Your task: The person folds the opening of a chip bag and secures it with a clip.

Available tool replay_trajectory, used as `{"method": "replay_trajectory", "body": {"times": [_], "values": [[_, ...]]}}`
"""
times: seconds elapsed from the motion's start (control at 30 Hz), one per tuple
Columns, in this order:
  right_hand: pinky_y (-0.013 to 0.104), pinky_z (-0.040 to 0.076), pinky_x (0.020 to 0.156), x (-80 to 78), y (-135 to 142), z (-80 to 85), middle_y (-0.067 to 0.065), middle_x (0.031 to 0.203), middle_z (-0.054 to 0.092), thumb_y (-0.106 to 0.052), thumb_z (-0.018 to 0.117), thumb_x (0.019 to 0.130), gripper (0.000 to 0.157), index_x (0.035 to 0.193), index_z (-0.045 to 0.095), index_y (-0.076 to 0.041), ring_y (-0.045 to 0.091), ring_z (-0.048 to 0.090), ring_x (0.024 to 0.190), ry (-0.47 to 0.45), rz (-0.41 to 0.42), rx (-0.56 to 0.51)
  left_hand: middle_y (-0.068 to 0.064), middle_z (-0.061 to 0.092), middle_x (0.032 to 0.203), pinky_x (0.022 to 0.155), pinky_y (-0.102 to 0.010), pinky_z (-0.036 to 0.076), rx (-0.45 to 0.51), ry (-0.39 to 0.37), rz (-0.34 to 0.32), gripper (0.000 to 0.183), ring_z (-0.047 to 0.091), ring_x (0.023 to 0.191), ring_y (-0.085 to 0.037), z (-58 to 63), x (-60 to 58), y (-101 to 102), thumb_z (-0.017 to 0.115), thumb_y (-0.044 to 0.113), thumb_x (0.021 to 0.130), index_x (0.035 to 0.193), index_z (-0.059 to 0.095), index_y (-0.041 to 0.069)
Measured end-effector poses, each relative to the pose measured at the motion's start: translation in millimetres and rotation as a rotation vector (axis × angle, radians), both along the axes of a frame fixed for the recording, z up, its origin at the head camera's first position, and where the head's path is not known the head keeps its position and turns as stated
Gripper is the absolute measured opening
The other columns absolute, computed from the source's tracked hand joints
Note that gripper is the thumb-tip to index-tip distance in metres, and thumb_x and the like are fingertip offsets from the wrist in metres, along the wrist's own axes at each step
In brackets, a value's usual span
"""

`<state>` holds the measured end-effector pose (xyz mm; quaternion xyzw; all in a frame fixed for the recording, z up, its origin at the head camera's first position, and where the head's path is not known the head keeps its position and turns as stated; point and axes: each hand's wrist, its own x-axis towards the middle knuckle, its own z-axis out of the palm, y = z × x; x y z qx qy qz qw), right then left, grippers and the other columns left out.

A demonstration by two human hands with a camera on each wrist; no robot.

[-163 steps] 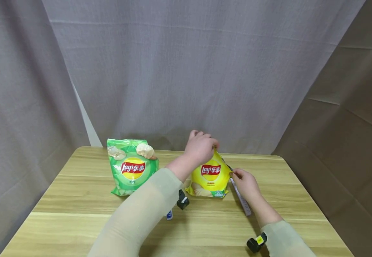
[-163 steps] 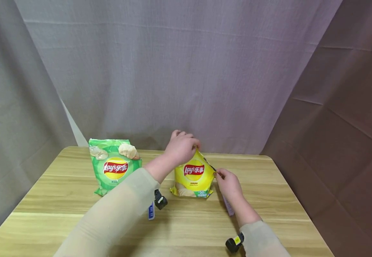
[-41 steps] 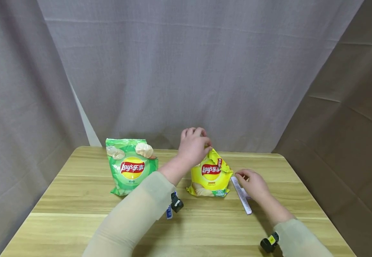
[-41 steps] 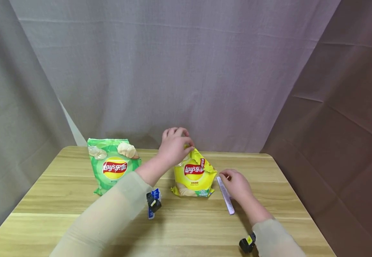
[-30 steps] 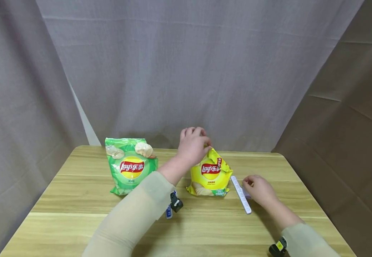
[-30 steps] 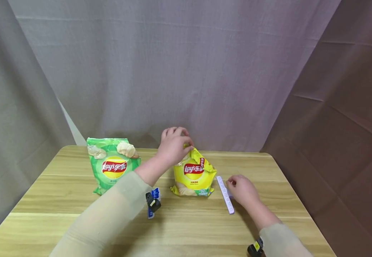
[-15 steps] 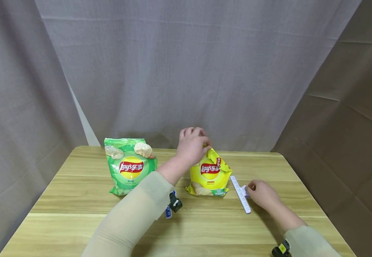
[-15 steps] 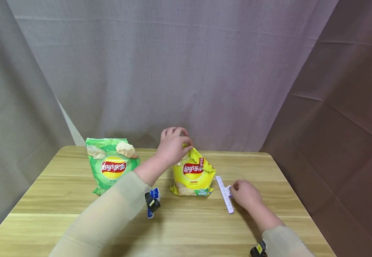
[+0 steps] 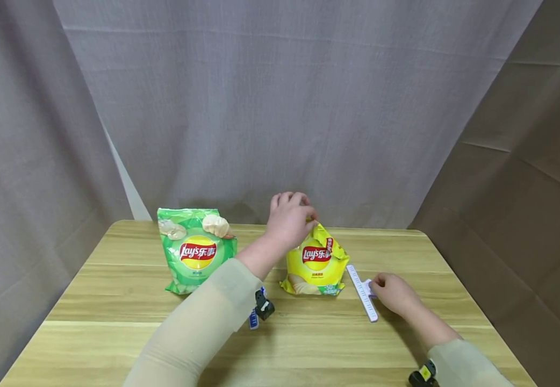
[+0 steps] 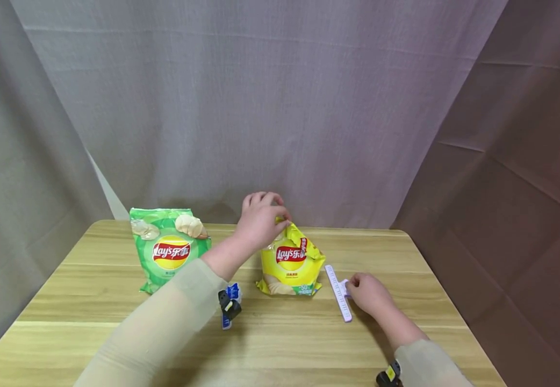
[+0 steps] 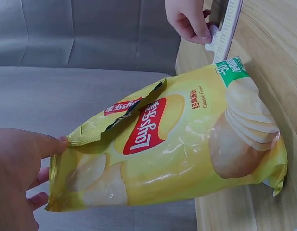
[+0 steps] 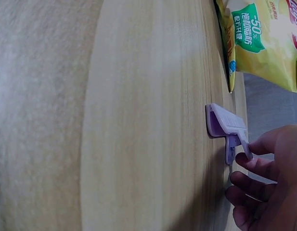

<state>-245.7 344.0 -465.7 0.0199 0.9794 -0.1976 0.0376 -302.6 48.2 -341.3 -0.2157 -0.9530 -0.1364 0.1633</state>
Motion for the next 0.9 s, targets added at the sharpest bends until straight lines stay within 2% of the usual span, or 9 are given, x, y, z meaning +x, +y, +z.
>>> {"method": "replay_trajectory", "body": {"times": [0.4, 0.57, 0.67, 0.77, 0.9], "values": [[0.032, 0.04, 0.053, -0.3, -1.9, 1.6, 0.003, 0.071, 0.055, -0.023, 0.05, 0.098, 0.022, 0.095, 0.059, -0.004, 0.018, 0.05, 0.061, -0.007, -0.01, -0.097, 0.007, 0.052, 0.132, 0.114, -0.049, 0.02, 0.003, 0.011, 0.005, 0.016, 0.037, 0.132, -0.024, -1.8, -2.2, 0.0, 0.063, 0.044, 0.096, 0.103, 0.073, 0.034], [0.032, 0.041, 0.054, -2.2, -1.8, 2.1, 0.004, 0.074, 0.056, -0.023, 0.051, 0.098, 0.022, 0.099, 0.058, -0.002, 0.018, 0.051, 0.064, -0.003, -0.004, -0.105, 0.006, 0.052, 0.131, 0.115, -0.05, 0.02, 0.004, 0.016, 0.007, 0.016, 0.037, 0.132, -0.024, -2.0, -2.7, -0.3, 0.063, 0.044, 0.096, 0.103, 0.073, 0.034], [0.032, 0.045, 0.058, -3.5, -1.7, 2.9, 0.009, 0.082, 0.06, -0.022, 0.054, 0.098, 0.027, 0.107, 0.056, 0.003, 0.019, 0.055, 0.069, -0.01, -0.011, -0.16, 0.006, 0.053, 0.132, 0.115, -0.05, 0.019, 0.002, 0.016, 0.005, 0.017, 0.037, 0.132, -0.024, -2.1, -2.9, -0.6, 0.063, 0.044, 0.096, 0.104, 0.073, 0.033], [0.032, 0.049, 0.062, -4.0, -1.9, 4.7, 0.013, 0.093, 0.062, -0.022, 0.057, 0.098, 0.038, 0.119, 0.052, 0.01, 0.019, 0.059, 0.075, -0.053, -0.029, -0.251, 0.006, 0.052, 0.132, 0.115, -0.05, 0.019, 0.001, 0.016, 0.005, 0.017, 0.037, 0.133, -0.024, -1.9, -2.9, -1.0, 0.063, 0.045, 0.096, 0.104, 0.073, 0.034], [0.034, 0.052, 0.062, -3.8, -2.3, 6.9, 0.013, 0.09, 0.063, -0.022, 0.06, 0.097, 0.045, 0.123, 0.052, 0.015, 0.02, 0.059, 0.074, -0.145, -0.061, -0.355, 0.006, 0.051, 0.134, 0.115, -0.05, 0.019, 0.003, 0.015, 0.0, 0.017, 0.036, 0.133, -0.024, -2.0, -2.9, -1.3, 0.062, 0.045, 0.096, 0.104, 0.073, 0.034]]}}
